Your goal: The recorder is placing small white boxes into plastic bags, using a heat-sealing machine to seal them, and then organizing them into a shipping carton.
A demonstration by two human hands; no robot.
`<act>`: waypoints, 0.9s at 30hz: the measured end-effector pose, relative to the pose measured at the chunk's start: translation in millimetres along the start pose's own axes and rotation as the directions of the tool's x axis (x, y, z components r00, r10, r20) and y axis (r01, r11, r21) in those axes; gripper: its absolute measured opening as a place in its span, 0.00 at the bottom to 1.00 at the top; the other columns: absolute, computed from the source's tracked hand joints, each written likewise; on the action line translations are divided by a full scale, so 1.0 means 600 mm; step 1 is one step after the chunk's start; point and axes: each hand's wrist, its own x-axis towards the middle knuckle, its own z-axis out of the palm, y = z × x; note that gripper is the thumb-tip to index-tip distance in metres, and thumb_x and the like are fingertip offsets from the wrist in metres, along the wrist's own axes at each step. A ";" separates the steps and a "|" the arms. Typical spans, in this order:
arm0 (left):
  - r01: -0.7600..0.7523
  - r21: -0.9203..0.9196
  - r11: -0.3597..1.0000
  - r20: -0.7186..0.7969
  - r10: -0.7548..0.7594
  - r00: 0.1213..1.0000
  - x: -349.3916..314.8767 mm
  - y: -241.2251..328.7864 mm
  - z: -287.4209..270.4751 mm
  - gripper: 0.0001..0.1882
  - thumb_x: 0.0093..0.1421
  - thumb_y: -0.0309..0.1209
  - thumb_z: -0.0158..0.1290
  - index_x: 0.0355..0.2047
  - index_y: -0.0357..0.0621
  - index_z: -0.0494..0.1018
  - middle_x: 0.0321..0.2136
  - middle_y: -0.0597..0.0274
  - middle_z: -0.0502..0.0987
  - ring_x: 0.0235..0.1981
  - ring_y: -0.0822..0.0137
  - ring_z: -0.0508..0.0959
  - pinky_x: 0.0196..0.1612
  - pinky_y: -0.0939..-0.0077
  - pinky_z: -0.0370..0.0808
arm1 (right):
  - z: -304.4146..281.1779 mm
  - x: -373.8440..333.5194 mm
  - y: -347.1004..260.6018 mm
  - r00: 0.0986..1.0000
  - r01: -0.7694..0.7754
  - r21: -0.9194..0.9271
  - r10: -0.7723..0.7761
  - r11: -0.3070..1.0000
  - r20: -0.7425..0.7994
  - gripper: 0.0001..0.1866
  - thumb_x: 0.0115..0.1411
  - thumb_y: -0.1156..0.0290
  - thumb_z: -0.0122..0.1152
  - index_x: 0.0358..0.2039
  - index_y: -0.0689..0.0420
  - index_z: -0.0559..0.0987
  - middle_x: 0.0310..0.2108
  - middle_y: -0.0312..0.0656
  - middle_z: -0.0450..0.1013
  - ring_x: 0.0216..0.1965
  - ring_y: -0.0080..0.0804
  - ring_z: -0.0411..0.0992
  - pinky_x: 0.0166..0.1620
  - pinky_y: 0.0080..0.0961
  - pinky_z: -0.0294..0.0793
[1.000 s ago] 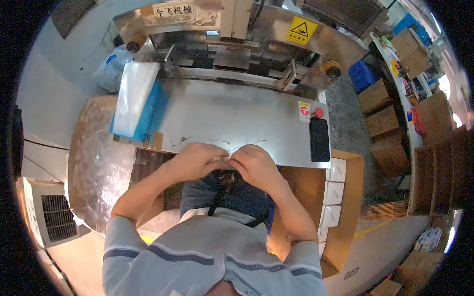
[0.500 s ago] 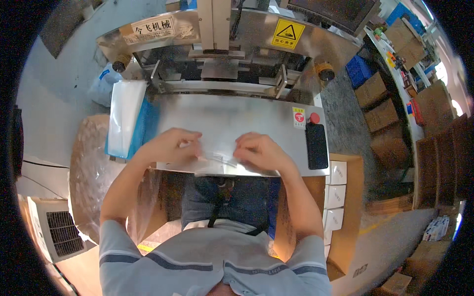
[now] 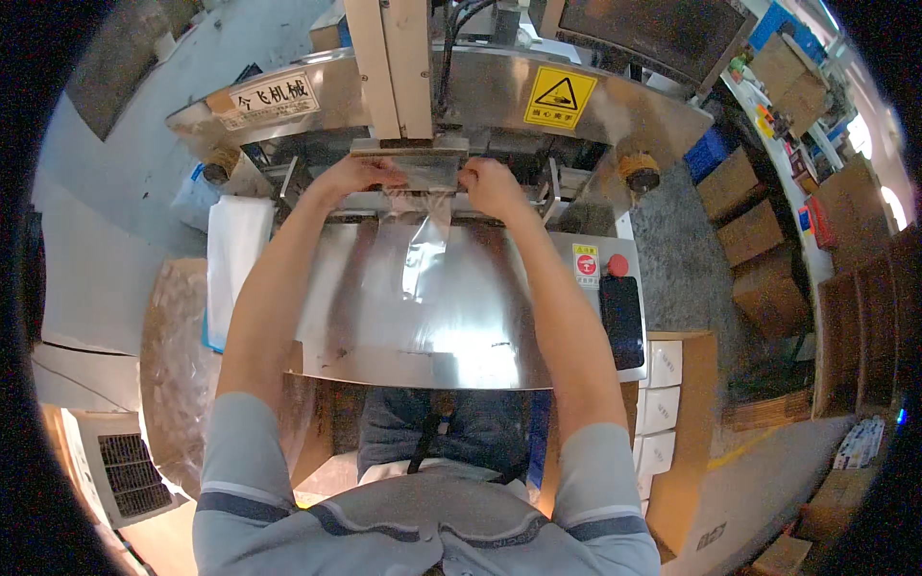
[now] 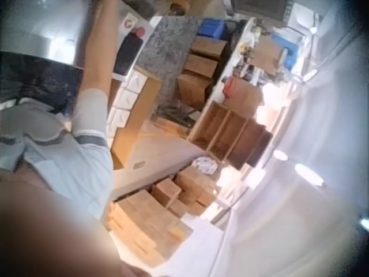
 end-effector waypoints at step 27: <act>-0.007 0.657 0.754 -0.496 0.440 0.749 -0.358 -0.010 0.396 0.35 0.63 0.51 0.55 0.60 0.35 0.69 0.63 0.36 0.64 0.68 0.39 0.59 0.68 0.35 0.49 | 0.069 -0.065 -0.127 0.994 0.110 -0.432 -0.108 0.895 0.029 0.35 0.59 0.56 0.65 0.63 0.59 0.68 0.66 0.51 0.63 0.69 0.51 0.59 0.65 0.55 0.62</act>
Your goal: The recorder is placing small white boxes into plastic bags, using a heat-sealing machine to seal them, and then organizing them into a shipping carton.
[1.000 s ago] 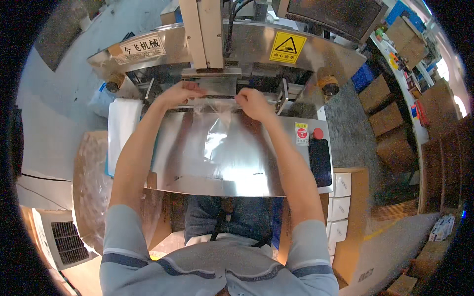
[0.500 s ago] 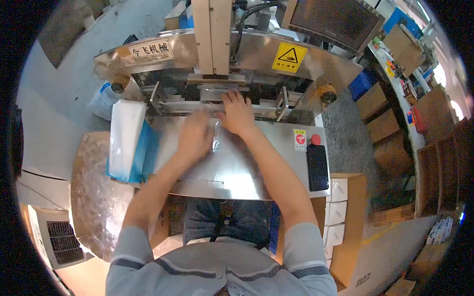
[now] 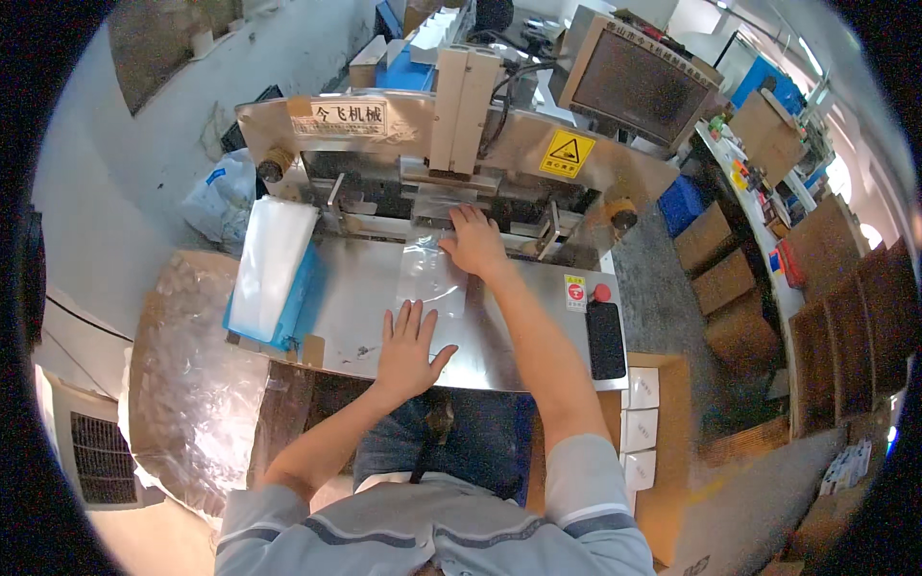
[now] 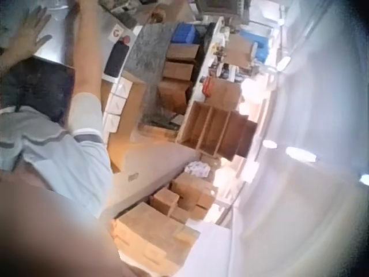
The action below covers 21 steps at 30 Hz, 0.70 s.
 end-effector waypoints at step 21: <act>0.147 -0.199 0.969 -0.206 -0.188 0.960 -0.002 -0.002 -0.012 0.39 0.61 0.42 0.60 0.65 0.32 0.57 0.65 0.32 0.57 0.68 0.33 0.55 0.68 0.32 0.48 | -0.044 0.043 -0.009 0.995 -0.093 -0.067 0.096 0.993 0.033 0.34 0.68 0.48 0.50 0.66 0.59 0.67 0.57 0.55 0.73 0.60 0.53 0.70 0.62 0.56 0.64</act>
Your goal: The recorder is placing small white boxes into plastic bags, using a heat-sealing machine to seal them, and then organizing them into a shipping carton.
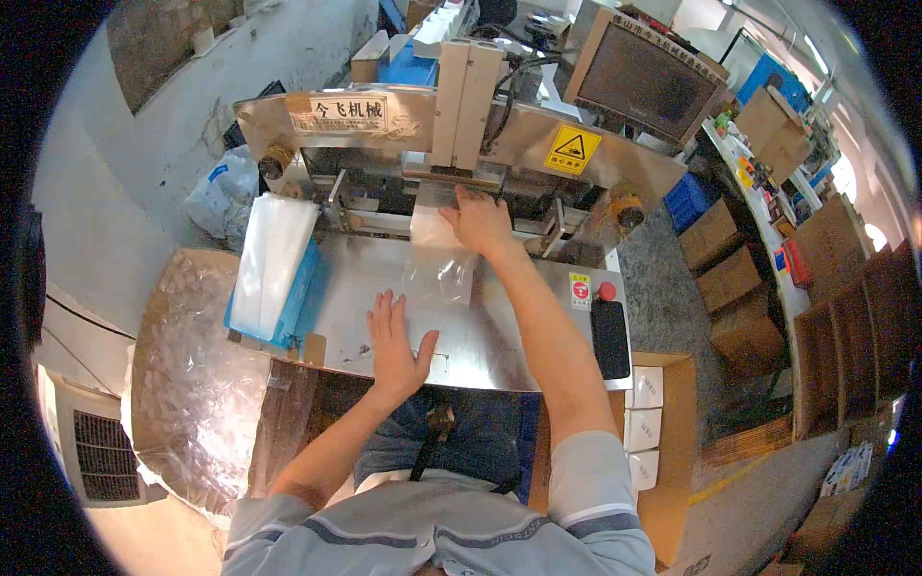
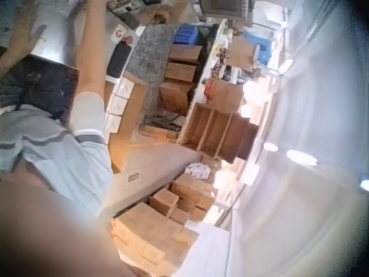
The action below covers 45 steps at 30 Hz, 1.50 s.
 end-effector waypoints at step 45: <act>0.649 -0.746 0.148 0.532 -0.453 0.715 0.123 -0.034 -0.002 0.28 0.66 0.50 0.57 0.51 0.37 0.68 0.40 0.56 0.76 0.39 0.65 0.78 0.44 0.70 0.77 | 0.005 -0.291 -0.008 0.947 -0.252 0.966 0.221 0.059 0.234 0.54 0.53 0.71 0.75 0.73 0.58 0.50 0.57 0.54 0.72 0.57 0.39 0.71 0.58 0.33 0.71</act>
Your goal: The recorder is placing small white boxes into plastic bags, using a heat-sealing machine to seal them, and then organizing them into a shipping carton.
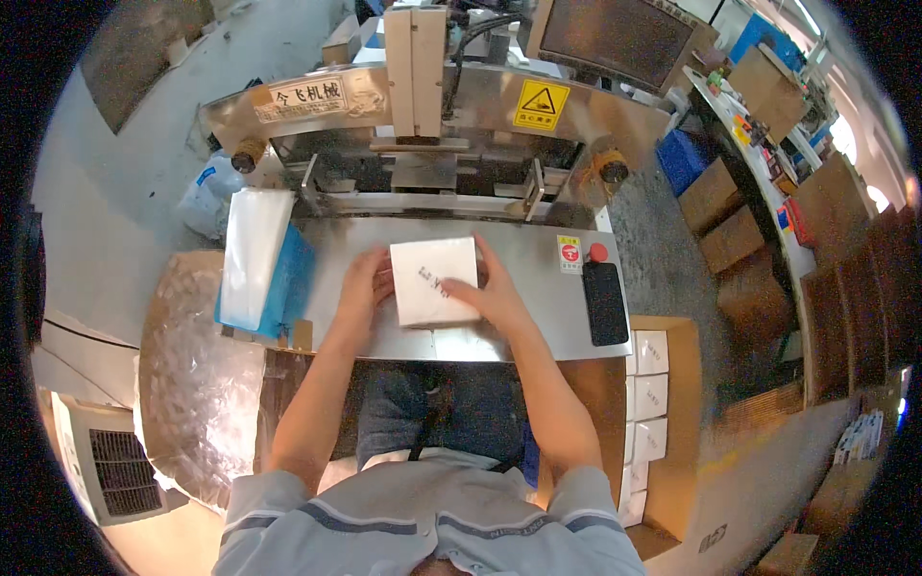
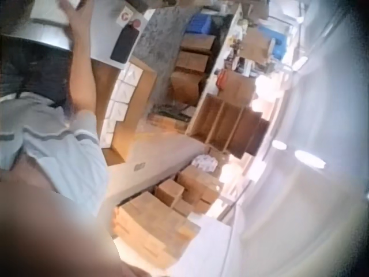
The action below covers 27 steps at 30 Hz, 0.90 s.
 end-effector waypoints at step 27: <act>-0.478 0.834 -0.276 0.463 -0.122 0.878 0.325 -0.063 0.142 0.41 0.68 0.61 0.39 0.46 0.26 0.77 0.47 0.31 0.77 0.51 0.33 0.76 0.54 0.46 0.71 | -0.398 -0.650 -0.117 0.499 -0.771 -0.540 -0.206 0.337 -0.842 0.52 0.43 0.71 0.77 0.69 0.50 0.60 0.58 0.59 0.71 0.55 0.58 0.72 0.58 0.41 0.73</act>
